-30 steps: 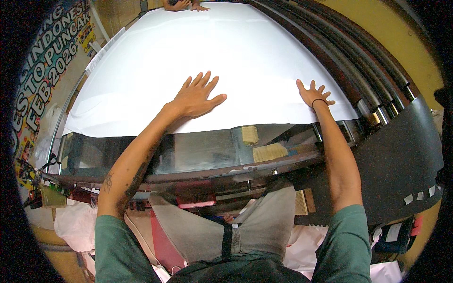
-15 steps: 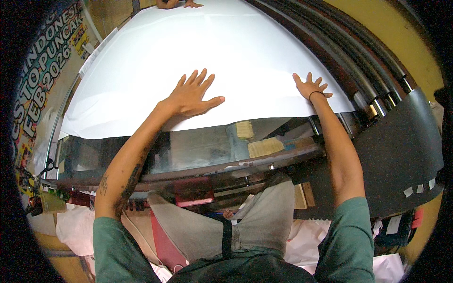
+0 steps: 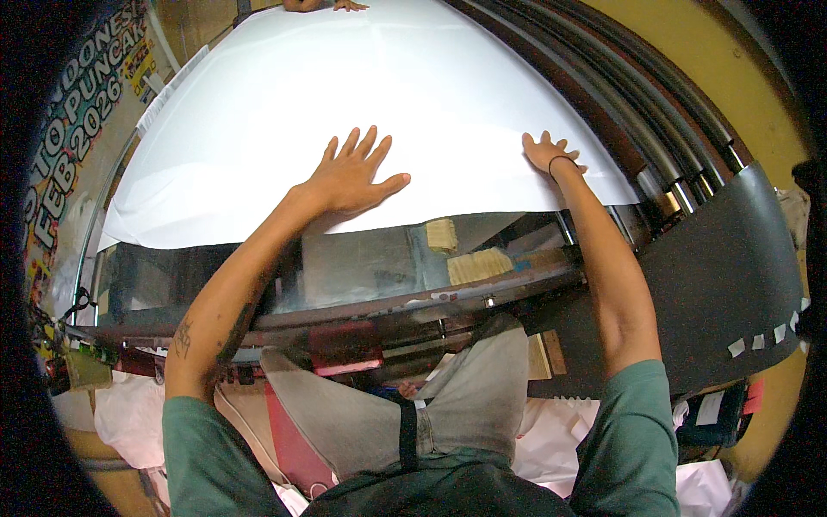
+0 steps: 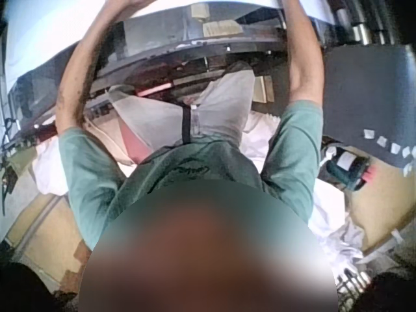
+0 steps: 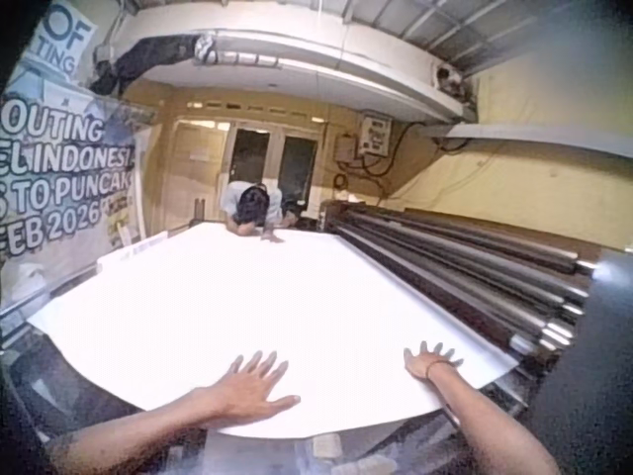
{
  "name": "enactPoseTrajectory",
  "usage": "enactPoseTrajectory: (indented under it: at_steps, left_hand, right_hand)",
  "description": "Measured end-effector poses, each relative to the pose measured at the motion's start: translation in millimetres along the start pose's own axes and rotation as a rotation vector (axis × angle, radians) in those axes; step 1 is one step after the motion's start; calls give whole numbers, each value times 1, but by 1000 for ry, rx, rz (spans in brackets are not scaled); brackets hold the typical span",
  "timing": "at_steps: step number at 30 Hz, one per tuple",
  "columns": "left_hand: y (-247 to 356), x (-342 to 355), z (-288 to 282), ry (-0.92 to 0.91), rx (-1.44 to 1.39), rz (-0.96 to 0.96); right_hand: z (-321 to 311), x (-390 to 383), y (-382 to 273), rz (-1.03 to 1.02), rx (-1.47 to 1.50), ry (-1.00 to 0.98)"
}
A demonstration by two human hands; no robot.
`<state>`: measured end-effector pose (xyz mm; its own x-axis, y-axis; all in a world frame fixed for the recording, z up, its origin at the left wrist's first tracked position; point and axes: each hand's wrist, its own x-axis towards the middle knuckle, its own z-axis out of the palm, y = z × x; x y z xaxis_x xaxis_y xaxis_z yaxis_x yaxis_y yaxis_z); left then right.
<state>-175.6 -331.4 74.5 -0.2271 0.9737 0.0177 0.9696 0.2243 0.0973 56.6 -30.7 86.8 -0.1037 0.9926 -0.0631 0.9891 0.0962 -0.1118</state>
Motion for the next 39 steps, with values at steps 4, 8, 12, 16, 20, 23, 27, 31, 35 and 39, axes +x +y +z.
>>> enactPoseTrajectory:
  at_steps: [4, 8, 12, 16, 20, 23, 27, 31, 35, 39]
  left_hand:
    - [2, 0, 1, -2, 13, 0]
    - [5, -2, -1, 3, 9, 10]
    - [8, -2, -2, 8, 8, 7]
    - [9, -1, -1, 8, 27, 14]
    - [10, -2, 0, 12, 10, 27]
    - [11, -2, 0, 14, 9, 37]
    - [13, -4, 1, 23, 14, 42]
    - [15, -4, 2, 21, 24, 44]
    - [17, -6, 1, 8, 29, 61]
    - [19, -6, 0, 20, 20, 66]
  right_hand:
    - [7, -6, -12, 25, -7, 34]
    - [12, -14, -9, -7, 0, 131]
    - [8, -12, -14, -68, -27, 91]
    - [16, -14, -16, -51, -21, 105]
    - [17, -14, -13, -64, -27, 96]
    - [16, -12, -11, -61, -28, 118]
    - [17, -8, -9, -66, -18, 108]
    - [17, -8, -7, -72, -14, 111]
    - [13, -13, -7, -68, -30, 132]
    - [2, -12, -14, -84, -11, -39]
